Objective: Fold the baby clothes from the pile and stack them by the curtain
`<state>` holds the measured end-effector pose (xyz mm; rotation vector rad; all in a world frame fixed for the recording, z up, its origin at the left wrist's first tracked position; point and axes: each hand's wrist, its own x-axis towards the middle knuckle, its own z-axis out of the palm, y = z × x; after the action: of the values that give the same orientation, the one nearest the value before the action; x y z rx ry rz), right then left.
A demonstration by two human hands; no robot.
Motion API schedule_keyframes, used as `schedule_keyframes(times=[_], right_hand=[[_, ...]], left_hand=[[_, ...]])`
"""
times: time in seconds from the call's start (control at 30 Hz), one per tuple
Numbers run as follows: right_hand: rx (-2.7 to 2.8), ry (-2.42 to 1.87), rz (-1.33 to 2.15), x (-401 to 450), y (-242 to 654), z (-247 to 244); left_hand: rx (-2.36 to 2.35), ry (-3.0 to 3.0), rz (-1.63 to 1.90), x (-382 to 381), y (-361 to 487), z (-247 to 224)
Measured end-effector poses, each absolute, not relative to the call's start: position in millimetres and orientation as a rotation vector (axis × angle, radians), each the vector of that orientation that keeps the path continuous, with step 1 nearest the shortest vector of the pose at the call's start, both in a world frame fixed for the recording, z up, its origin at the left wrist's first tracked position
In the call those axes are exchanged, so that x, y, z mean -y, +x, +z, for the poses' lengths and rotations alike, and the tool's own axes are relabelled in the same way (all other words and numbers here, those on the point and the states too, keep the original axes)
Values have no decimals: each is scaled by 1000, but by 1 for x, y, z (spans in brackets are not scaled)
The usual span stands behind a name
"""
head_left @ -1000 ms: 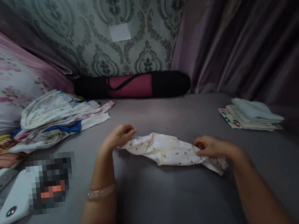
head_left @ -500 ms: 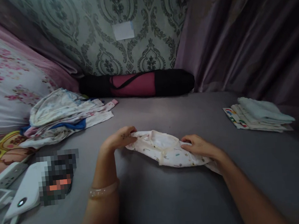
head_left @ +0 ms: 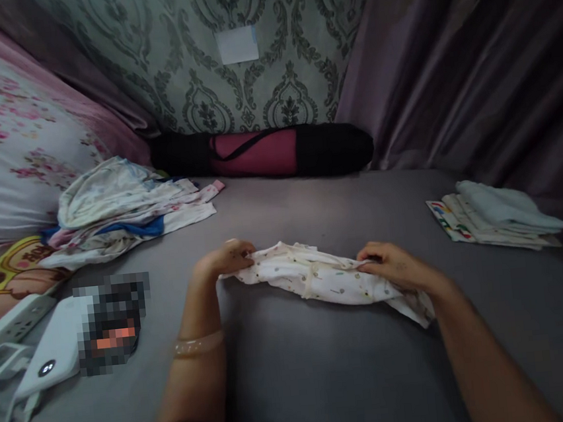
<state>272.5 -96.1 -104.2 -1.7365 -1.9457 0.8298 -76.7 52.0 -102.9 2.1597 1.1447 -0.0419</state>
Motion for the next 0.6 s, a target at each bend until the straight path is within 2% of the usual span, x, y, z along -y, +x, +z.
schedule_keyframes(times=[0.1,0.3,0.6], right_hand=[[1963,-1769,858,94,263,-108],[1913,-1756,893,95,250,-105],[1926,-1685,789,95,241,-99]], left_hand=[[-1190,2243,-150,-51,-71,-103],[-1038,2199,26,-39,-59,-87],[-1008,2180,141,-41,-43,-98]])
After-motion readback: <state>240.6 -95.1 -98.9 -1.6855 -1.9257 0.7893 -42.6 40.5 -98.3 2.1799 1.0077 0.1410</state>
